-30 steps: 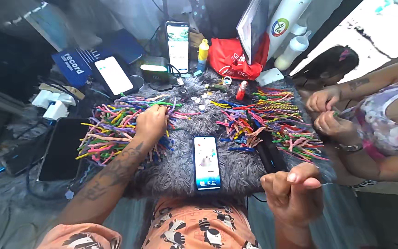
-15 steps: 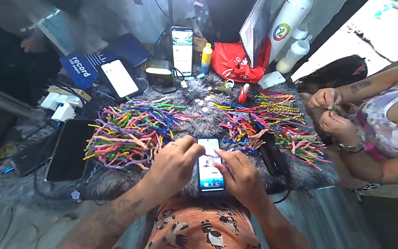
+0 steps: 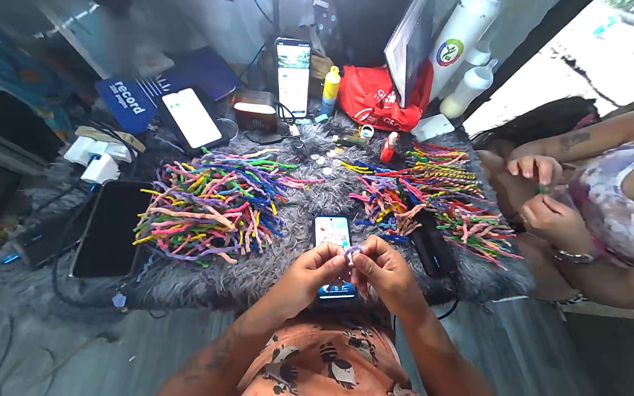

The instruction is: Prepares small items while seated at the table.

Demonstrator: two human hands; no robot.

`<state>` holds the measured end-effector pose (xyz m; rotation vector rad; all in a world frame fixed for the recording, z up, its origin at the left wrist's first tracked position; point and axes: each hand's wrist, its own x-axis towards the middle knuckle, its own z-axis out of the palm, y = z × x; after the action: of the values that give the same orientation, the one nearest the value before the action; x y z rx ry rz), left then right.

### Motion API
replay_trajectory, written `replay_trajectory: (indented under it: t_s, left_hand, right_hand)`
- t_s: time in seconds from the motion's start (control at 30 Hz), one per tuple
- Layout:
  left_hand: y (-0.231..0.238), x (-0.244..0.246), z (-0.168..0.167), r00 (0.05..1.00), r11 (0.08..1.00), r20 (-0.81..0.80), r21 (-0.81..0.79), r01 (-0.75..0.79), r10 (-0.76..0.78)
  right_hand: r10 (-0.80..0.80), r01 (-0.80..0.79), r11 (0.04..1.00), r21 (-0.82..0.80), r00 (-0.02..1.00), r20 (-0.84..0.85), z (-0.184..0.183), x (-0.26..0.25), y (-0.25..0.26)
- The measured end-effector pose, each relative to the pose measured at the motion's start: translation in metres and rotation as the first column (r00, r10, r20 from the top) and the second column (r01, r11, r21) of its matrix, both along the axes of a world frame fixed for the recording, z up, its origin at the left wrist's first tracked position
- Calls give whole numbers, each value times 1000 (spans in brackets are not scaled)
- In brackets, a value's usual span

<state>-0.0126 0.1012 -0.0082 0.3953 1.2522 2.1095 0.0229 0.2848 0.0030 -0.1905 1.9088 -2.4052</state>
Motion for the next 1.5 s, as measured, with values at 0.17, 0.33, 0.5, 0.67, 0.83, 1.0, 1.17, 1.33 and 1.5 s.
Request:
replay_trajectory:
  t_s: [0.17, 0.33, 0.5, 0.67, 0.83, 1.0, 1.17, 1.33, 1.5]
  left_hand:
    - [-4, 7, -3, 999, 999, 26, -36, 30, -30]
    - [-5, 15, -12, 998, 996, 52, -86, 30, -26]
    - [0, 20, -17, 995, 996, 76, -58, 72, -67]
    - [2, 23, -19, 987, 988, 56, -17, 150, -149]
    - [-2, 26, -21, 959, 960, 68, 77, 271, -276]
    - [-5, 27, -23, 903, 900, 97, 175, 399, -419]
    - [-1, 27, -28, 871, 872, 125, 202, 446, -475]
    - [4, 26, -27, 894, 889, 87, 188, 419, -440]
    - [-8, -7, 8, 878, 913, -350, -357, 197, -326]
  right_hand:
    - [-38, 72, 970, 232, 988, -147, -14, 5, 3]
    - [11, 75, 925, 372, 975, -223, -25, 12, 7]
    - [-41, 116, 928, 355, 976, -214, -31, 15, 7]
    - [8, 45, 976, 211, 969, -247, -31, 19, 7]
    - [92, -76, 995, 71, 959, -269, -35, 23, 15]
    - [219, -244, 969, -44, 924, -313, -37, 25, 22]
    - [201, -238, 969, -60, 911, -361, -38, 24, 23]
    - [116, -129, 992, -2, 897, -427, -35, 24, 21]
    - [-24, 77, 991, 114, 911, -412, -11, 4, 42]
